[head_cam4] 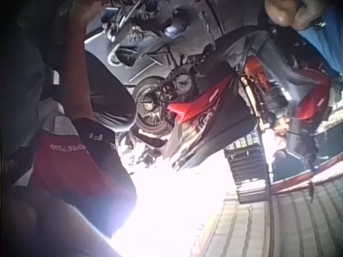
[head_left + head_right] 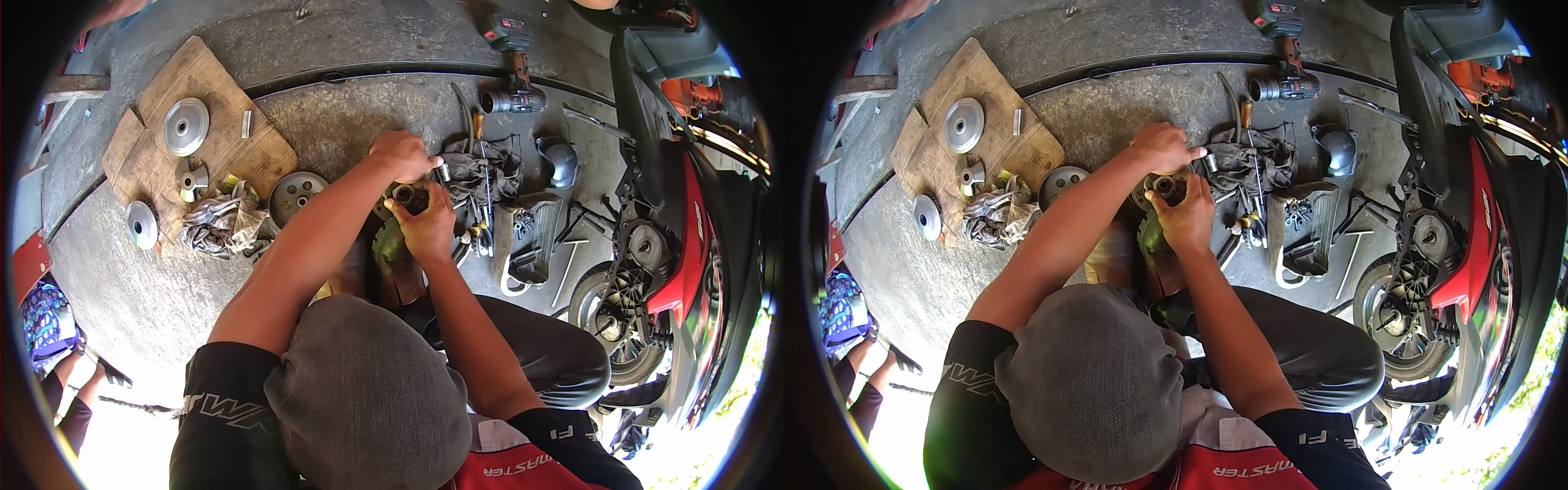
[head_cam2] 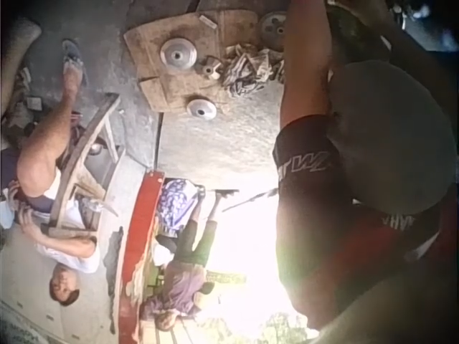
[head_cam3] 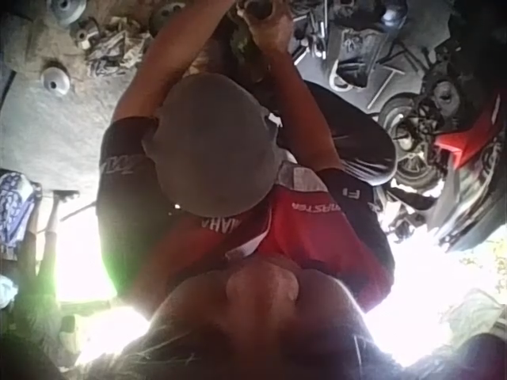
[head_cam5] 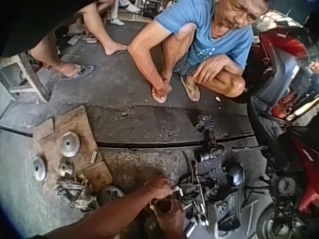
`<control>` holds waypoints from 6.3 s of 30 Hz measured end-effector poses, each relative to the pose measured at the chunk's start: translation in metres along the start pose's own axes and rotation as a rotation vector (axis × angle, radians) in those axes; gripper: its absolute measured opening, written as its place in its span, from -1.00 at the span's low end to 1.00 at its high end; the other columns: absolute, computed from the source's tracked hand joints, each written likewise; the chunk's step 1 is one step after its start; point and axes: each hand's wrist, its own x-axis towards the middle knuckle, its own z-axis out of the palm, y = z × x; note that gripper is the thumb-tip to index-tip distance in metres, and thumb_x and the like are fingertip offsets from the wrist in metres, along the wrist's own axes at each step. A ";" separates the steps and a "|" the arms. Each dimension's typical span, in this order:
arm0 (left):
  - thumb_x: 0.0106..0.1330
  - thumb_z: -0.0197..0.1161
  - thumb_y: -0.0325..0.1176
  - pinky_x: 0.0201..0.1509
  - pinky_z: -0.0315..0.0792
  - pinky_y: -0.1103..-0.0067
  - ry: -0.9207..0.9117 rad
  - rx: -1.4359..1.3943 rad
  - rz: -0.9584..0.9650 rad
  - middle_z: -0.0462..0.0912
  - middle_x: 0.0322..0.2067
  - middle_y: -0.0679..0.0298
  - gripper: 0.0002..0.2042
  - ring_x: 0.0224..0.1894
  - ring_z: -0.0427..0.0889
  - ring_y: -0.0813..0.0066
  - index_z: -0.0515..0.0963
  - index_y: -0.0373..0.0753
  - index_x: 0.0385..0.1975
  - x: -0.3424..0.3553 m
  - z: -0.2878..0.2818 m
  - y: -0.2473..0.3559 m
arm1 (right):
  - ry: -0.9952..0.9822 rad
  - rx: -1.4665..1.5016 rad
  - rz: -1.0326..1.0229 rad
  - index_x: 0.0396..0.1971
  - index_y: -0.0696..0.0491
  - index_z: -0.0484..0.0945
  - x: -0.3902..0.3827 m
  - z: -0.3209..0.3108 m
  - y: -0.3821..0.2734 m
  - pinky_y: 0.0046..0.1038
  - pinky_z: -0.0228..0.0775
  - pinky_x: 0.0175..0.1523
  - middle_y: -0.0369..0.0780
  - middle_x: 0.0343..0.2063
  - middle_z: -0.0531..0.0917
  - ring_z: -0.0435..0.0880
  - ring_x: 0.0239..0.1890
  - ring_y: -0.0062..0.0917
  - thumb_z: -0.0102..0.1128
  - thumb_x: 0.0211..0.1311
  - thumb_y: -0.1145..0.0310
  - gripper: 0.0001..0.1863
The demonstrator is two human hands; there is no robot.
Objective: Cleaning and assembling motorcycle CVT transmission components including the pulley and rollers.
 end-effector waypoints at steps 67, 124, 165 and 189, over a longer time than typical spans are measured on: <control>0.50 -0.09 0.35 0.23 0.53 0.15 0.244 -0.020 0.099 0.68 0.10 -0.07 -0.28 0.18 0.64 -0.07 0.69 -0.25 0.03 -0.022 0.012 -0.016 | -0.248 -0.412 0.136 -0.11 0.09 0.68 -0.005 -0.027 0.014 0.05 0.47 0.18 0.08 -0.15 0.74 0.72 0.01 -0.01 0.24 0.28 -0.25 -0.37; -0.32 0.60 0.00 0.14 0.54 0.29 -0.249 0.212 1.153 0.63 -0.12 0.07 -0.21 0.02 0.62 0.09 0.54 -0.36 -0.03 -0.141 0.047 0.042 | -1.259 -0.580 -0.089 -0.10 0.05 0.74 -0.029 -0.164 -0.007 -0.14 0.04 0.42 -0.05 -0.30 0.79 0.74 -0.03 -0.21 0.14 0.38 -0.20 -0.42; -0.06 0.64 -0.36 0.61 0.01 0.07 0.347 0.005 0.584 0.31 0.43 0.33 -0.23 0.50 0.20 0.10 0.55 0.11 0.28 -0.104 0.009 -0.047 | -0.867 -0.306 -0.013 0.10 0.03 0.52 0.018 -0.134 -0.002 0.04 0.55 0.01 0.06 -0.29 0.75 0.73 -0.13 0.08 0.34 0.15 0.32 -0.52; -0.18 0.64 -0.35 0.45 0.11 0.07 0.388 -0.066 0.641 0.53 0.27 0.41 -0.27 0.41 0.29 0.06 0.59 0.05 0.16 -0.093 0.020 -0.052 | -1.003 -0.565 0.018 0.05 -0.01 0.66 0.060 -0.125 -0.041 -0.15 0.59 0.10 0.00 -0.12 0.77 0.74 0.01 -0.06 0.33 0.21 0.24 -0.60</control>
